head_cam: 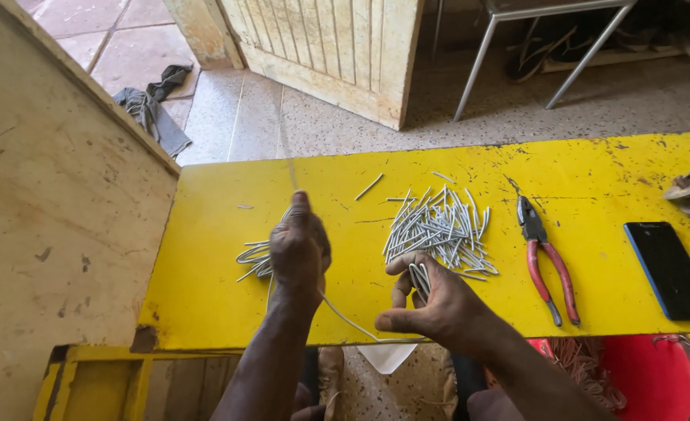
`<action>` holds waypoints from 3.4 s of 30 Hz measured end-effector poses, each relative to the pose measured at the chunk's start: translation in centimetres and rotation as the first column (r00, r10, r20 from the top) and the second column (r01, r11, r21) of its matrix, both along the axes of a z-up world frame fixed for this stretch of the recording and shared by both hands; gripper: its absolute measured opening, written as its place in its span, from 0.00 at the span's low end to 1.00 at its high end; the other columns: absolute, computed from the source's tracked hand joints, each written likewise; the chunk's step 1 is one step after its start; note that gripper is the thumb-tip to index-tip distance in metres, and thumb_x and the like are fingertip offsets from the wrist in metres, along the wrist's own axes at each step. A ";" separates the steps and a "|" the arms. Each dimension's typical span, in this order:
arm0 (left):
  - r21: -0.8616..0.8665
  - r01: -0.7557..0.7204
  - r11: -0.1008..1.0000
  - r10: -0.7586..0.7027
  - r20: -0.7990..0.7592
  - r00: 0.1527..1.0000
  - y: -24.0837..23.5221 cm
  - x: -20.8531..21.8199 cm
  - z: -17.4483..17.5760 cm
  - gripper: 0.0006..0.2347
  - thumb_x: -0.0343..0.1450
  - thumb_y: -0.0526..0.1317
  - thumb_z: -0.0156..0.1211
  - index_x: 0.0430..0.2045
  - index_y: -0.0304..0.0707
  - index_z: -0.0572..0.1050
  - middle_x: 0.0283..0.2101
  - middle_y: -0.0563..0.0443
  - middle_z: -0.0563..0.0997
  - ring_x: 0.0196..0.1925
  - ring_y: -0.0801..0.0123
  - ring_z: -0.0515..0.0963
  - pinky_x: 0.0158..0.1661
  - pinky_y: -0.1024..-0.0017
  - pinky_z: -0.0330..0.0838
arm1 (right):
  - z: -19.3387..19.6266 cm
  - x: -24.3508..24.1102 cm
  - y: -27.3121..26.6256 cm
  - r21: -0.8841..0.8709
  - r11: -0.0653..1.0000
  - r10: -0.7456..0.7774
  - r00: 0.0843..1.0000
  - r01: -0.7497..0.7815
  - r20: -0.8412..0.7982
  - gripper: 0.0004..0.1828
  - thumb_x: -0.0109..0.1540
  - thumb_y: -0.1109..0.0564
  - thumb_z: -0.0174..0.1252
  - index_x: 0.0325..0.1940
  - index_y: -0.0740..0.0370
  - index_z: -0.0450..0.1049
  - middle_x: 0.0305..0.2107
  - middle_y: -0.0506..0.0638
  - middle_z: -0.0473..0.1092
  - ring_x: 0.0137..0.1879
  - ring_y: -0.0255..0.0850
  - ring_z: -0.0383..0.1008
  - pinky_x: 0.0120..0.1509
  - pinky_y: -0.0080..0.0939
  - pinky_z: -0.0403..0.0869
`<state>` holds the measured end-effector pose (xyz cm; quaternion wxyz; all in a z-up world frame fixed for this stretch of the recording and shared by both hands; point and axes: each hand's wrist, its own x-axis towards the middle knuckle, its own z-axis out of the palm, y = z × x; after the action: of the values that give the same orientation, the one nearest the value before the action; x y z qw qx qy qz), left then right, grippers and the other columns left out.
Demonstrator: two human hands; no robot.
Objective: Cutting long metal wires into uniform shorter lengths using pliers on a yellow workbench.
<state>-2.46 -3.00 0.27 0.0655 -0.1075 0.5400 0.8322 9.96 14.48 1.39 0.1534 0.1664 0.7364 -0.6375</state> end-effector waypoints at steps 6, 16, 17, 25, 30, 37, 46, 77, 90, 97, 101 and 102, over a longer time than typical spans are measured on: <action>-0.080 -0.383 0.920 0.377 -0.075 0.923 -1.2 -0.4 2.3 0.28 0.81 0.54 0.46 0.07 0.49 0.57 0.09 0.58 0.54 0.10 0.73 0.52 0.13 0.68 0.44 | 0.2 2.4 -5.1 0.183 0.936 -0.256 0.938 0.301 -0.232 0.09 0.68 0.47 0.58 0.47 0.51 0.75 0.23 0.44 0.63 0.28 0.36 0.60 0.35 0.43 0.65; -0.051 0.233 0.971 -0.237 -0.129 0.963 -2.3 0.0 -0.7 0.29 0.82 0.58 0.39 0.22 0.35 0.79 0.21 0.36 0.84 0.23 0.55 0.88 0.28 0.60 0.87 | 2.0 0.2 2.1 0.238 0.899 -0.292 0.909 0.367 -0.299 0.21 0.74 0.41 0.50 0.55 0.59 0.77 0.22 0.54 0.69 0.29 0.44 0.70 0.43 0.51 0.76; -0.024 0.287 0.958 -0.288 -0.119 0.950 -2.1 0.0 -1.1 0.30 0.82 0.58 0.38 0.24 0.33 0.79 0.23 0.33 0.85 0.26 0.51 0.89 0.31 0.54 0.87 | 1.3 -0.2 3.1 0.299 0.877 -0.263 0.897 0.376 -0.355 0.22 0.74 0.40 0.50 0.54 0.59 0.78 0.21 0.54 0.70 0.29 0.44 0.73 0.46 0.52 0.77; 0.204 0.433 0.878 -0.387 -0.229 0.893 -1.0 0.4 -2.3 0.29 0.82 0.58 0.40 0.25 0.32 0.79 0.22 0.29 0.84 0.23 0.43 0.88 0.29 0.50 0.87 | -0.2 -0.6 4.8 0.409 0.803 -0.170 0.824 0.434 -0.541 0.21 0.74 0.41 0.52 0.54 0.56 0.82 0.21 0.58 0.77 0.27 0.45 0.79 0.45 0.53 0.81; 0.396 0.435 0.809 -0.365 -0.242 0.899 0.4 1.4 -1.1 0.21 0.83 0.54 0.45 0.35 0.35 0.78 0.19 0.37 0.81 0.17 0.52 0.84 0.22 0.60 0.83 | -0.3 -0.5 4.0 0.371 0.746 -0.147 0.680 0.553 -0.718 0.19 0.75 0.46 0.51 0.55 0.62 0.80 0.30 0.62 0.79 0.30 0.51 0.81 0.46 0.54 0.82; 0.475 0.439 0.763 -0.409 -0.173 0.896 1.6 3.2 0.9 0.20 0.83 0.53 0.47 0.45 0.32 0.78 0.13 0.41 0.74 0.11 0.56 0.79 0.15 0.66 0.78 | -0.8 -0.6 3.7 0.407 0.712 -0.101 0.657 0.572 -0.747 0.17 0.75 0.47 0.54 0.54 0.63 0.80 0.35 0.65 0.80 0.38 0.60 0.84 0.52 0.60 0.82; 0.192 0.307 0.932 -0.272 -0.187 0.944 0.6 1.7 -2.6 0.19 0.82 0.51 0.52 0.24 0.39 0.72 0.10 0.49 0.67 0.07 0.63 0.71 0.15 0.68 0.76 | 0.9 -0.9 1.1 0.429 0.784 -0.075 0.755 0.448 -0.651 0.18 0.73 0.46 0.55 0.49 0.62 0.81 0.34 0.64 0.82 0.42 0.63 0.85 0.52 0.65 0.82; -0.030 -0.166 0.986 0.161 -0.115 0.980 2.5 1.3 -0.4 0.21 0.70 0.60 0.63 0.16 0.48 0.65 0.10 0.58 0.60 0.09 0.73 0.61 0.17 0.67 0.68 | 0.0 -0.4 -1.2 -0.107 0.915 -0.377 0.919 0.389 0.119 0.16 0.74 0.46 0.49 0.53 0.55 0.78 0.17 0.42 0.49 0.19 0.33 0.46 0.20 0.37 0.52; -0.163 0.133 0.977 -0.141 -0.039 0.989 1.4 1.1 -0.8 0.25 0.78 0.61 0.48 0.17 0.42 0.71 0.14 0.54 0.69 0.10 0.70 0.68 0.15 0.69 0.69 | 0.8 -0.2 -0.7 0.318 0.842 -0.360 0.893 0.435 -0.269 0.18 0.70 0.42 0.47 0.53 0.48 0.78 0.47 0.46 0.83 0.49 0.40 0.83 0.50 0.46 0.80; -0.189 0.406 0.894 -0.407 0.036 0.913 2.2 3.4 0.2 0.26 0.81 0.54 0.47 0.31 0.25 0.82 0.27 0.30 0.86 0.28 0.51 0.90 0.28 0.57 0.87 | -0.4 -0.3 2.5 0.356 0.701 -0.232 0.670 0.618 -0.705 0.12 0.75 0.52 0.50 0.56 0.57 0.75 0.44 0.62 0.81 0.48 0.59 0.84 0.57 0.60 0.80; -0.106 0.371 0.923 -0.360 0.109 0.927 2.1 3.9 0.7 0.26 0.80 0.55 0.52 0.30 0.23 0.82 0.28 0.26 0.85 0.28 0.46 0.90 0.30 0.51 0.87 | -0.8 0.1 1.6 0.400 0.639 -0.118 0.598 0.657 -0.793 0.11 0.75 0.53 0.52 0.57 0.60 0.74 0.46 0.61 0.81 0.50 0.59 0.84 0.56 0.64 0.81; -0.071 0.353 0.933 -0.344 0.118 0.932 2.1 3.8 0.7 0.27 0.79 0.55 0.52 0.29 0.22 0.81 0.27 0.26 0.85 0.27 0.45 0.89 0.30 0.50 0.87 | -0.7 0.1 1.3 0.411 0.615 -0.086 0.576 0.673 -0.813 0.11 0.75 0.54 0.52 0.56 0.60 0.74 0.45 0.61 0.81 0.50 0.58 0.84 0.55 0.64 0.81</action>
<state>1.30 -0.89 1.02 0.2352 -0.0557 0.5839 0.7750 10.04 15.77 0.65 -0.3795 0.1119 0.8517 -0.3436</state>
